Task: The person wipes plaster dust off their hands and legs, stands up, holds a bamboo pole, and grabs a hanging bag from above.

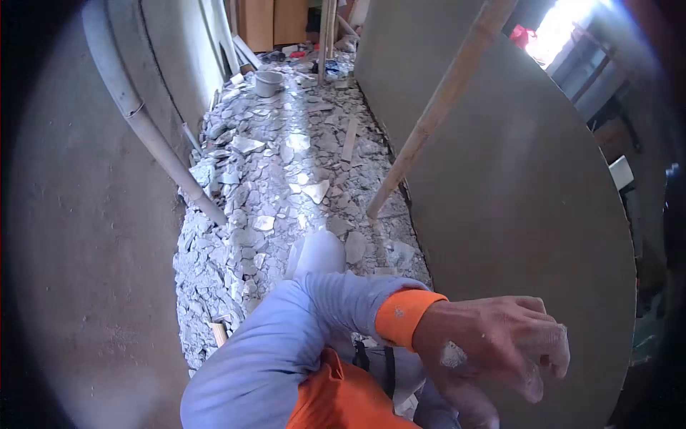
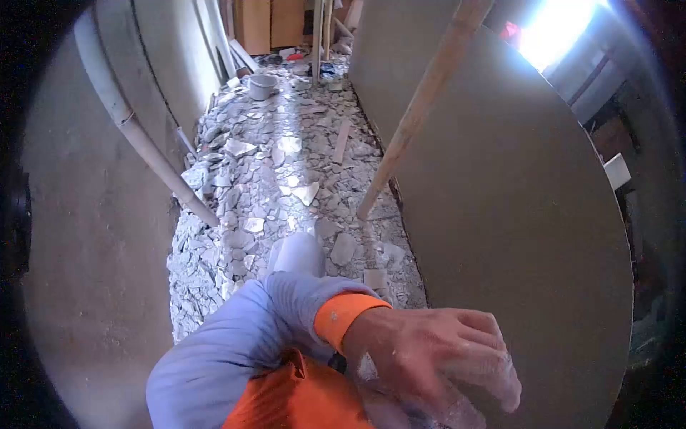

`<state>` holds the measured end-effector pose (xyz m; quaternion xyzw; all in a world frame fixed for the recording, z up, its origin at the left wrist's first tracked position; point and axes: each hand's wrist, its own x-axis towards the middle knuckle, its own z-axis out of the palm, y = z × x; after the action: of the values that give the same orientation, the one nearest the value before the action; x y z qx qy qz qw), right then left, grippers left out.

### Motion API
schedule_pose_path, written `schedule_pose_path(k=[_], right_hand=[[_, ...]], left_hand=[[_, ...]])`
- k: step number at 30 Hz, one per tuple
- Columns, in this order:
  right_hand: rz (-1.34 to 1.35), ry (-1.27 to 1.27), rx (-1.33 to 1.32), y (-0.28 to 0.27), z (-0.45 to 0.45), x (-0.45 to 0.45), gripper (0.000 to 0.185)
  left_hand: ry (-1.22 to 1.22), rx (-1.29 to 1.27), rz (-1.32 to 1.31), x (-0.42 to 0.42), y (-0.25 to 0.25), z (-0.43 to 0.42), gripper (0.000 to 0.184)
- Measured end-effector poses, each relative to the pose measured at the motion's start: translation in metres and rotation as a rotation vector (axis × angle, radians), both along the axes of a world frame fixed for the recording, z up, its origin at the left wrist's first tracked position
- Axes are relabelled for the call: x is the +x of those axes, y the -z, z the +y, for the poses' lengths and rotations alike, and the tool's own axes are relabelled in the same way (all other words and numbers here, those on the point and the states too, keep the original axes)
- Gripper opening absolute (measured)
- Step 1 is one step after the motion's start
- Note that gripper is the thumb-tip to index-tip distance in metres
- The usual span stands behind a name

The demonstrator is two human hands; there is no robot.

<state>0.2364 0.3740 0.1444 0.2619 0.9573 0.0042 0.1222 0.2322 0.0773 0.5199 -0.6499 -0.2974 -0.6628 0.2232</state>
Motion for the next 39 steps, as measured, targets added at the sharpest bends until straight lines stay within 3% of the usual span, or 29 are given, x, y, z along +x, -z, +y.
schedule_pose_path(k=[6, 10, 14, 19, 21, 23, 25, 34, 36, 39], right_hand=[[-0.011, 0.046, -0.013, -0.005, -0.001, 0.000, 0.050], [-0.009, 0.069, -0.019, -0.007, -0.001, -0.002, 0.050], [-0.009, 0.078, -0.021, -0.008, 0.000, -0.002, 0.051], [-0.012, 0.085, -0.020, -0.010, 0.001, -0.002, 0.052], [-0.014, 0.088, -0.021, -0.010, 0.001, -0.002, 0.053], [-0.015, 0.090, -0.023, -0.011, 0.001, -0.002, 0.053], [-0.017, 0.090, -0.026, -0.010, 0.000, -0.003, 0.054], [-0.017, 0.093, -0.029, -0.011, 0.001, -0.005, 0.055], [-0.018, 0.089, -0.032, -0.010, -0.002, -0.006, 0.056], [-0.017, 0.082, -0.029, -0.010, -0.001, -0.007, 0.056]], left_hand=[[-0.037, 0.133, 0.027, 0.002, -0.003, 0.007, 0.037], [-0.105, 0.037, -0.031, 0.005, -0.008, -0.004, 0.041], [-0.013, 0.156, 0.026, 0.003, 0.002, 0.017, 0.041], [0.017, 0.045, 0.012, 0.006, -0.006, 0.005, 0.036], [-0.046, 0.211, 0.059, 0.003, -0.009, 0.020, 0.040], [-0.019, 0.218, 0.057, 0.002, -0.005, 0.023, 0.040], [0.098, 0.065, 0.001, 0.004, -0.003, 0.009, 0.035], [0.113, 0.071, -0.028, 0.004, -0.002, 0.009, 0.035], [-0.013, 0.201, -0.013, 0.007, -0.004, 0.023, 0.040], [-0.065, 0.204, 0.002, 0.007, 0.001, 0.026, 0.044]])
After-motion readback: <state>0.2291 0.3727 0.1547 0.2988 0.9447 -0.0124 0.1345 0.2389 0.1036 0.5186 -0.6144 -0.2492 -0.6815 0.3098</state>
